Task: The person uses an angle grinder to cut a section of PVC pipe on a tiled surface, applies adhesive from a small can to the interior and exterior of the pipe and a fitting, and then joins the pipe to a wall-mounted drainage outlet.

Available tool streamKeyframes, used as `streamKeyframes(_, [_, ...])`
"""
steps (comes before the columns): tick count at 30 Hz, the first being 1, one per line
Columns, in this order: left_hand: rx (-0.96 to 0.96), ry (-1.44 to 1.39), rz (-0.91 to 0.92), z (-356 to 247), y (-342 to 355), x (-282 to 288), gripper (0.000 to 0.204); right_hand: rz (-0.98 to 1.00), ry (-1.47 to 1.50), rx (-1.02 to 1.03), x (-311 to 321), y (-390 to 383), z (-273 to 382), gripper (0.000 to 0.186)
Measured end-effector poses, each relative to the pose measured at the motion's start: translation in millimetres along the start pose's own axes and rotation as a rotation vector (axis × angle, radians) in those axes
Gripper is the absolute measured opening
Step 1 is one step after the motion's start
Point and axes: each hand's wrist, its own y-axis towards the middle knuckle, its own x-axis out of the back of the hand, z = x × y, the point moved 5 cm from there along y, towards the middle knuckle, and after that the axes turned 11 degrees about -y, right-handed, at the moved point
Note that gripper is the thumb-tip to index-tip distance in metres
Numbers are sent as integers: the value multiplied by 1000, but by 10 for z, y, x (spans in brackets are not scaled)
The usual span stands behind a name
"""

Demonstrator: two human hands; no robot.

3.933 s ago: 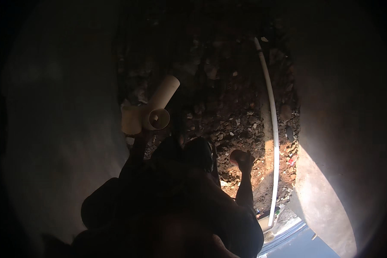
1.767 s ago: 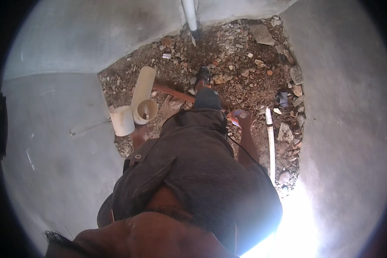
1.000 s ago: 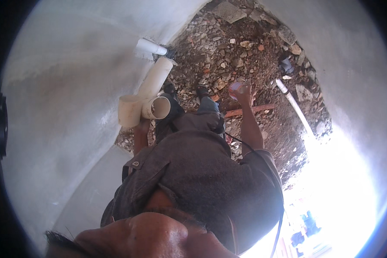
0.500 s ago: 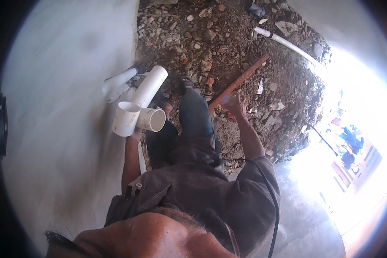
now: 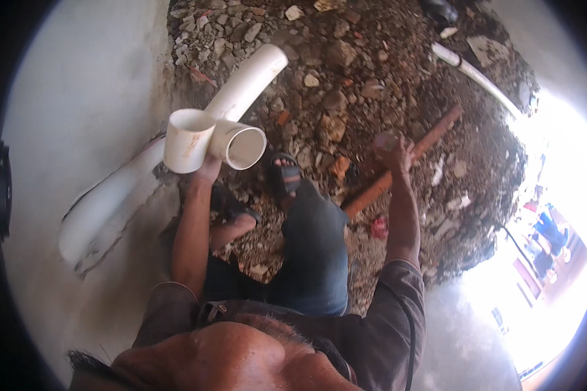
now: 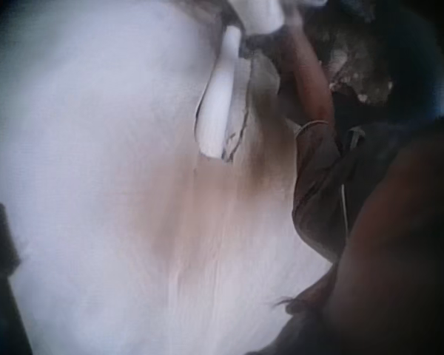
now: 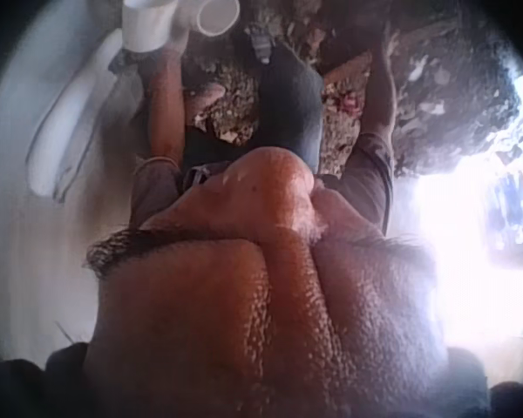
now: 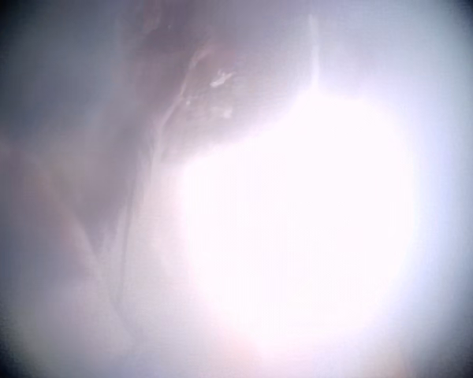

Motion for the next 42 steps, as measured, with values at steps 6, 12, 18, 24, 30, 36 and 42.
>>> streamKeyframes(6, [23,-166,253,636,1248,353,51,-129,84,-79,-629,884,-349,100])
streamKeyframes(12, [-74,-135,240,641,1499,823,50,-39,-274,-236,-689,712,223,107])
streamKeyframes(18, [44,-182,278,814,1281,544,48,120,802,420,-268,330,2135,85])
streamKeyframes(24, [85,-49,342,854,1445,915,51,687,1595,321,-836,96,3908,78])
streamKeyframes(30, [174,148,318,932,991,543,46,178,1731,302,-1239,643,3854,71])
streamKeyframes(36, [232,236,347,1016,1103,714,44,-147,1433,214,-379,1324,2327,81])
streamKeyframes(42, [70,181,103,931,1294,1100,45,-325,740,167,-176,1359,1325,89])
